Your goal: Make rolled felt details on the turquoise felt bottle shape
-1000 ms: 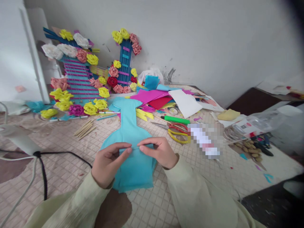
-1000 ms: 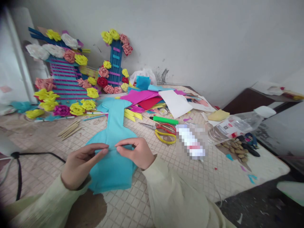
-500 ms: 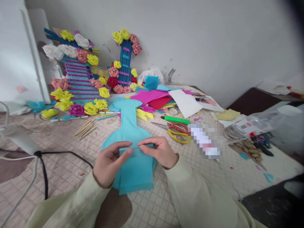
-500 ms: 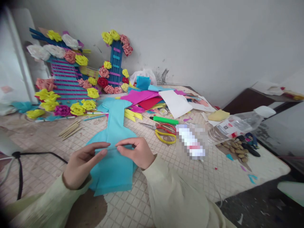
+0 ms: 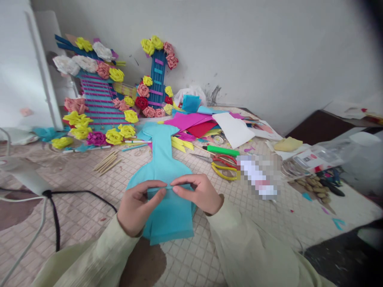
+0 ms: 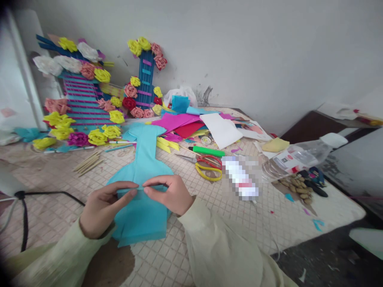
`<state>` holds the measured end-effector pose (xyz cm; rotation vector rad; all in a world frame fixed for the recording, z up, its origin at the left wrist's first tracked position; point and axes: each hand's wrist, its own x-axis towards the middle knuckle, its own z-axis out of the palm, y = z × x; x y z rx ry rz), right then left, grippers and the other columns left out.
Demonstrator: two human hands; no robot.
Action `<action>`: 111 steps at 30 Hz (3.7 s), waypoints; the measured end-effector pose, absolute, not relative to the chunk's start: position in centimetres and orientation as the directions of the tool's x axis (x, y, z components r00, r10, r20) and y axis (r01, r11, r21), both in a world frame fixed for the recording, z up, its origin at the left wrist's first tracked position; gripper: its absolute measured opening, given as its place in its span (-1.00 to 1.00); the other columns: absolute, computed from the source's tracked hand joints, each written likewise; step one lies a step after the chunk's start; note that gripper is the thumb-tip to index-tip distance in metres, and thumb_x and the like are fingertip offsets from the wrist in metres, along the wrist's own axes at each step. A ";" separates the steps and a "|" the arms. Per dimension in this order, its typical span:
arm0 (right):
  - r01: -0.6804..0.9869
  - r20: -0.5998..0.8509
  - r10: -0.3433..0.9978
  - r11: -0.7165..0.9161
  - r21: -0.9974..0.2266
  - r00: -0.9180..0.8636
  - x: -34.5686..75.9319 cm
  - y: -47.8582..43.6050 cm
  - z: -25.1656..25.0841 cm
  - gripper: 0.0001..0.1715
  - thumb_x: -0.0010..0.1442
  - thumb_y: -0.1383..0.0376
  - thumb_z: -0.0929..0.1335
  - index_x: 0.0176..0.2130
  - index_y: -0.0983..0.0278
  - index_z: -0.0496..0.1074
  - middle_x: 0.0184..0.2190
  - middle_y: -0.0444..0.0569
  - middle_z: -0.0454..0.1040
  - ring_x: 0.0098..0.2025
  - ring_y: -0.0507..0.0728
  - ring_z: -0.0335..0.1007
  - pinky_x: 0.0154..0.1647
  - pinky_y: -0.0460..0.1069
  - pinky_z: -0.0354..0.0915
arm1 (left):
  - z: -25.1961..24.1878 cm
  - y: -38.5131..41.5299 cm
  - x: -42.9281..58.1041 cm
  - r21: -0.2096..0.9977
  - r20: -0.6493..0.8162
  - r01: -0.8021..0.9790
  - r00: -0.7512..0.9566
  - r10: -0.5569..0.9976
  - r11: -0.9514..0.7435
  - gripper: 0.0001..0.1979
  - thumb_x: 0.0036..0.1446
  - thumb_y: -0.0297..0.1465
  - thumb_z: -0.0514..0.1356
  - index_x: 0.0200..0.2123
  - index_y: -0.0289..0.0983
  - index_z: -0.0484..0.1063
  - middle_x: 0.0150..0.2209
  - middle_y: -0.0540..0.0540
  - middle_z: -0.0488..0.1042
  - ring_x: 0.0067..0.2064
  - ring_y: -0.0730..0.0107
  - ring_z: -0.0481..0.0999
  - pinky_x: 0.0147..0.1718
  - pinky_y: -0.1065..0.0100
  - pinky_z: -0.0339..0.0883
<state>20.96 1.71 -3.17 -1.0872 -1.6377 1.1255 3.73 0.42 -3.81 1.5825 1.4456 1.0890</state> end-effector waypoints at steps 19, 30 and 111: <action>0.193 0.215 0.939 0.271 -0.943 -0.268 21.0 1.7 -3.3 -0.87 -0.01 0.31 0.37 -0.38 0.24 0.53 -0.41 -0.07 0.54 -0.31 0.09 0.46 -0.22 -0.02 0.36 | -3.3 0.3 3.8 0.895 0.137 0.429 -0.005 0.991 -0.122 -0.81 -0.15 -0.28 0.21 -0.45 -0.24 0.52 -0.58 0.01 0.47 -0.67 0.56 0.16 -0.71 0.47 0.11; 0.189 0.171 0.954 0.221 -0.957 -0.248 21.1 1.8 -3.2 -0.85 -0.07 0.33 0.40 -0.38 0.25 0.52 -0.40 -0.08 0.54 -0.29 0.11 0.46 -0.23 -0.02 0.36 | -3.7 0.3 3.7 0.899 0.113 0.427 0.001 0.994 -0.103 -0.79 -0.15 -0.26 0.23 -0.42 -0.22 0.52 -0.63 0.04 0.41 -0.69 0.57 0.08 -0.73 0.48 0.04; 0.183 0.164 0.948 0.219 -0.958 -0.274 21.3 2.3 -3.5 -0.83 -0.06 0.33 0.41 -0.35 0.30 0.50 -0.38 -0.03 0.53 -0.30 0.09 0.44 -0.25 -0.02 0.32 | -3.6 1.1 3.1 0.920 0.070 0.383 0.046 0.997 -0.082 -0.81 -0.19 -0.29 0.25 -0.46 -0.24 0.55 -0.56 0.00 0.52 -0.64 0.54 0.23 -0.67 0.48 0.13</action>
